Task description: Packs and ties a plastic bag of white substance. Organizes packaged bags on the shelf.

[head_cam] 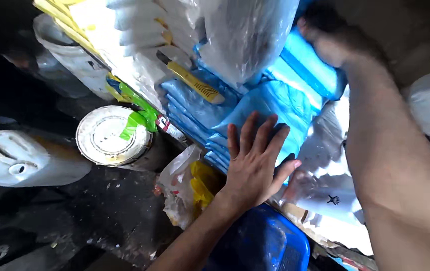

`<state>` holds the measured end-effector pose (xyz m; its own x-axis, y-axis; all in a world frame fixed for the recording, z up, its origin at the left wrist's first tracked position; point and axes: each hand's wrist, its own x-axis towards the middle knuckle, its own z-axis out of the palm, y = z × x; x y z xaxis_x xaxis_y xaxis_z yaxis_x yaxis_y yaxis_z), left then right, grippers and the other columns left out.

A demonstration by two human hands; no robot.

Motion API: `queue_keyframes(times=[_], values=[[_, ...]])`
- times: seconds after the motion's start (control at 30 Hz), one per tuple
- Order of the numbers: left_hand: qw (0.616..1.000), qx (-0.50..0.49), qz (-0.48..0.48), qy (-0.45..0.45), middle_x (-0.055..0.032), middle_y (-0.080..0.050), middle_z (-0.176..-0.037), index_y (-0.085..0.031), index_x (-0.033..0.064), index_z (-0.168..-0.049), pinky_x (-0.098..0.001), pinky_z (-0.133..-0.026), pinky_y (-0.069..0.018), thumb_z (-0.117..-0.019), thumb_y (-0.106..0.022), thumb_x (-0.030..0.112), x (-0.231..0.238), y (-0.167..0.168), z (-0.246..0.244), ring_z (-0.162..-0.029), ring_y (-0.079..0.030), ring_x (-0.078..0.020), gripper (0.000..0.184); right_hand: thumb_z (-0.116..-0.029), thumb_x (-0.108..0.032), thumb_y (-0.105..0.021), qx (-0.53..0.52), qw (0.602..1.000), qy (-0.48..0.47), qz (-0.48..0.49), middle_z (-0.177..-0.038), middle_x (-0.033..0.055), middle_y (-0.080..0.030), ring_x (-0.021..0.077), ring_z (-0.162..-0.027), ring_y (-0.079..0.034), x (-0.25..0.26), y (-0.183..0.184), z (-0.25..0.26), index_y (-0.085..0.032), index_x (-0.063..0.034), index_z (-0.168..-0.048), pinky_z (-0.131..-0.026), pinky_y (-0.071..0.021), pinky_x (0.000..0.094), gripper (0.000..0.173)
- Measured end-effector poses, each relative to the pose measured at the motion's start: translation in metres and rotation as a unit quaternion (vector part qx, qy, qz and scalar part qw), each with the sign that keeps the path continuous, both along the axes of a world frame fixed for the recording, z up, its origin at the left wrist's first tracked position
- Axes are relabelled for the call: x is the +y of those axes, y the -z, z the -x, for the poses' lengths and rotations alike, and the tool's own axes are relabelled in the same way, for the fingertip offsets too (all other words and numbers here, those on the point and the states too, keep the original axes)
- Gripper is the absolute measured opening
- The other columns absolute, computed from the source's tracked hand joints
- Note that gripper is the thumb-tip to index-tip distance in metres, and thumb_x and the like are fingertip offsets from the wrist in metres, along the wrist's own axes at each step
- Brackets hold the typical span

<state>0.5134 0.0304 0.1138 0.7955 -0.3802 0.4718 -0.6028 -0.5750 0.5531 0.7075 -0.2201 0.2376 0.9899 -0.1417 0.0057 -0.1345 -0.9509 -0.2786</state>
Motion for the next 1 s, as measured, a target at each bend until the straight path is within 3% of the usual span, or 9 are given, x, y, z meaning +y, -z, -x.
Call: queue_keyframes(times=[0.23,0.33,0.47,0.63,0.73,0.8,0.87,0.93,1.0], values=[[0.999,0.036,-0.008,0.004,0.003,-0.035,-0.164,-0.051,0.0346,-0.15,-0.0683,-0.122,-0.0006,-0.0968,-0.046,0.069,0.0,-0.005,-0.002,-0.157,-0.014,-0.0291,0.063,-0.0901,-0.086,-0.035,-0.013,0.998,0.01,0.056,-0.159,0.0089,-0.045,0.031,-0.15,-0.035,0.008,-0.008,0.003,-0.048,-0.0345,-0.152,-0.119,-0.0258,0.0679,0.082],[0.999,0.034,-0.003,-0.001,0.0027,-0.036,-0.164,-0.052,0.0334,-0.149,-0.0688,-0.121,-0.0009,-0.0962,-0.048,0.067,-0.002,-0.004,0.0,-0.157,-0.014,-0.0305,0.063,-0.091,-0.084,-0.038,0.022,0.998,0.054,0.004,-0.127,0.009,-0.065,0.0203,-0.119,-0.063,0.014,-0.004,0.005,-0.061,-0.025,-0.135,-0.102,-0.0486,0.0557,0.077],[0.999,0.032,-0.01,0.004,0.0012,-0.035,-0.164,-0.052,0.031,-0.15,-0.0701,-0.121,0.0012,-0.0967,-0.047,0.067,-0.002,-0.007,-0.002,-0.157,-0.013,-0.0313,0.064,-0.0926,-0.083,-0.037,0.048,0.996,0.078,-0.014,-0.112,0.0104,-0.067,0.02,-0.101,-0.066,0.022,-0.01,0.011,-0.065,-0.0208,-0.124,-0.09,-0.0519,0.0535,0.075],[0.998,0.026,-0.052,0.024,0.0013,-0.027,-0.168,-0.042,0.033,-0.155,-0.0708,-0.121,0.001,-0.0965,-0.044,0.071,0.006,-0.012,0.001,-0.158,-0.006,-0.0317,0.07,-0.0948,-0.078,-0.042,-0.018,0.999,0.038,0.002,-0.143,0.0114,-0.061,0.0286,-0.138,-0.053,0.009,0.001,0.014,-0.06,-0.0228,-0.142,-0.115,-0.0377,0.0607,0.075],[0.996,0.01,-0.058,0.06,-0.0017,-0.027,-0.168,-0.04,0.032,-0.157,-0.0757,-0.117,0.0003,-0.0919,-0.046,0.078,0.011,-0.017,-0.015,-0.157,-0.007,-0.0382,0.08,-0.0996,-0.07,-0.042,-0.089,0.991,0.098,-0.033,-0.15,0.0209,-0.052,0.0376,-0.145,-0.043,0.038,-0.017,0.036,-0.054,-0.0088,-0.147,-0.119,-0.0298,0.0631,0.078],[0.993,0.055,-0.005,0.109,-0.0007,-0.028,-0.168,-0.043,0.0267,-0.157,-0.0762,-0.117,0.003,-0.0931,-0.051,0.074,0.022,-0.018,-0.014,-0.158,-0.006,-0.0363,0.08,-0.0983,-0.074,-0.037,-0.137,0.984,0.112,0.005,-0.152,0.0165,-0.052,0.0363,-0.145,-0.044,0.07,-0.01,0.084,-0.047,-0.0141,-0.154,-0.118,-0.0288,0.0679,0.083],[0.963,0.133,0.162,0.167,0.0001,-0.034,-0.166,-0.044,0.0186,-0.156,-0.0645,-0.125,0.0004,-0.1009,-0.053,0.056,0.032,-0.029,-0.004,-0.158,-0.013,-0.0252,0.068,-0.0992,-0.068,-0.045,-0.237,0.969,0.067,0.016,-0.152,0.0127,-0.053,0.0344,-0.145,-0.044,0.105,-0.004,0.156,-0.047,-0.0141,-0.154,-0.119,-0.0278,0.0683,0.077],[0.9,0.208,0.317,0.217,-0.0046,-0.032,-0.167,-0.038,0.014,-0.159,-0.0524,-0.128,-0.0207,-0.106,-0.045,0.049,0.038,-0.044,0.036,-0.156,-0.024,-0.0231,0.063,-0.1037,-0.056,-0.048,-0.265,0.96,0.009,-0.09,-0.165,0.0058,-0.036,0.0258,-0.156,-0.027,0.148,0.011,0.249,-0.037,-0.0164,-0.16,-0.126,-0.0231,0.0588,0.07],[0.866,0.193,0.378,0.263,-0.0173,-0.035,-0.163,-0.037,-0.0012,-0.155,-0.0495,-0.126,-0.0261,-0.1065,-0.039,0.05,0.036,-0.061,0.1,-0.152,-0.03,-0.0294,0.071,-0.1052,-0.054,-0.042,-0.261,0.918,-0.027,-0.297,-0.167,-0.0015,-0.032,0.0136,-0.152,-0.034,0.185,0.042,0.333,-0.029,-0.021,-0.163,-0.122,-0.0381,0.0458,0.068]])
